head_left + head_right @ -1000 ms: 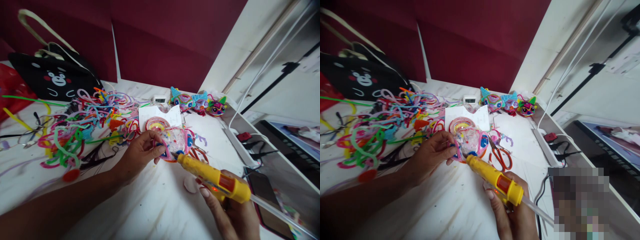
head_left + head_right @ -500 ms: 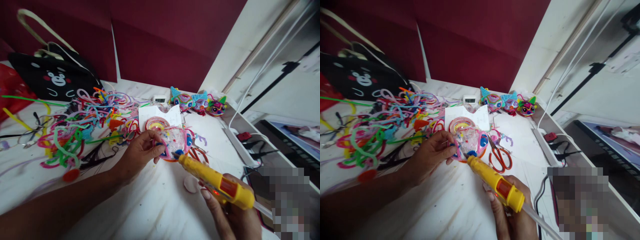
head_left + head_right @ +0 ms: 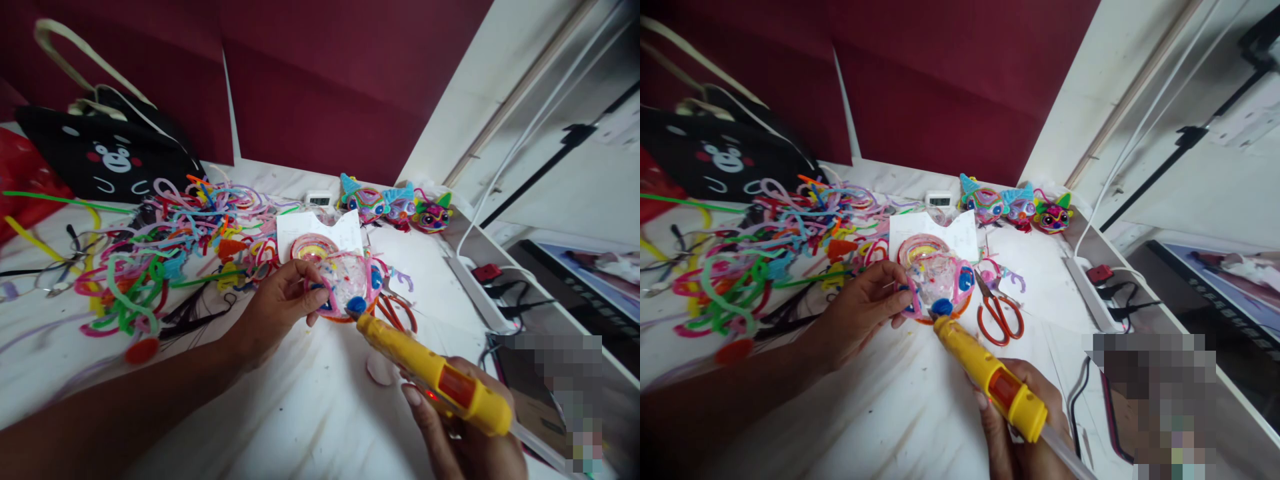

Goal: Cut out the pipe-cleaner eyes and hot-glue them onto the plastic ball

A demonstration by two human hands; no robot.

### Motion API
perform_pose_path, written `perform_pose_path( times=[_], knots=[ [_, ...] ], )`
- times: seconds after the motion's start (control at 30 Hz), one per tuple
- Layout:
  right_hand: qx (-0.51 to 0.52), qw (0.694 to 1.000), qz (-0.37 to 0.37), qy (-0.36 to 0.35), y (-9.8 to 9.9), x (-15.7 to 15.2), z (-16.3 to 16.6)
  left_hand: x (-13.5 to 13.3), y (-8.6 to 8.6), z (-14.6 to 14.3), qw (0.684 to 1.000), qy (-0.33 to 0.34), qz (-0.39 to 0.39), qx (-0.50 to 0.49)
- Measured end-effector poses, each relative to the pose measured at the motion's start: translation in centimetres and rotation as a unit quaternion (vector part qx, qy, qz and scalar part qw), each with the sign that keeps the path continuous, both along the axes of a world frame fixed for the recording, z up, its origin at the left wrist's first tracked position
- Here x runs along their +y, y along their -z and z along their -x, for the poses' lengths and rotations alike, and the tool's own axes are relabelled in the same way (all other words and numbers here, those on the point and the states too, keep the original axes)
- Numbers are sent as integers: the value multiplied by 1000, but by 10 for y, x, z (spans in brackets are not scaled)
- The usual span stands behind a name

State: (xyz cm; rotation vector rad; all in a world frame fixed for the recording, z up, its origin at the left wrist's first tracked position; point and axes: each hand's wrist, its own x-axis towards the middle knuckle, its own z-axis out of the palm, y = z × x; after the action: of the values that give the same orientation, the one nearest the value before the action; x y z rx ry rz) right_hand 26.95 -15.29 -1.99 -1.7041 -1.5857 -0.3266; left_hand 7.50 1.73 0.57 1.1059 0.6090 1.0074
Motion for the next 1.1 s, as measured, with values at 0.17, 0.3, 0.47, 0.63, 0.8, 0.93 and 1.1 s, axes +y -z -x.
perform_pose_path(
  times=[0.17,0.3,0.47,0.63,0.8,0.93,1.1],
  knots=[
    [8,1000,-11,21,-10,1,8,0,-1,0,1000,-3,8,-4],
    [-34,999,-23,-27,-19,4,3,-1,-2,0,1000,-5,14,-5],
    [2,999,-20,27,-14,2,13,-2,-1,0,1000,-2,16,-3],
    [31,999,-17,33,-8,3,20,-4,2,1,1000,7,9,5],
    [72,996,27,-48,-2,7,1,-5,3,1,1000,19,5,12],
    [27,1000,3,-16,-4,6,3,-4,0,0,1000,13,17,2],
    [68,995,5,73,-9,0,24,-4,-3,0,1000,9,27,-4]
  ],
)
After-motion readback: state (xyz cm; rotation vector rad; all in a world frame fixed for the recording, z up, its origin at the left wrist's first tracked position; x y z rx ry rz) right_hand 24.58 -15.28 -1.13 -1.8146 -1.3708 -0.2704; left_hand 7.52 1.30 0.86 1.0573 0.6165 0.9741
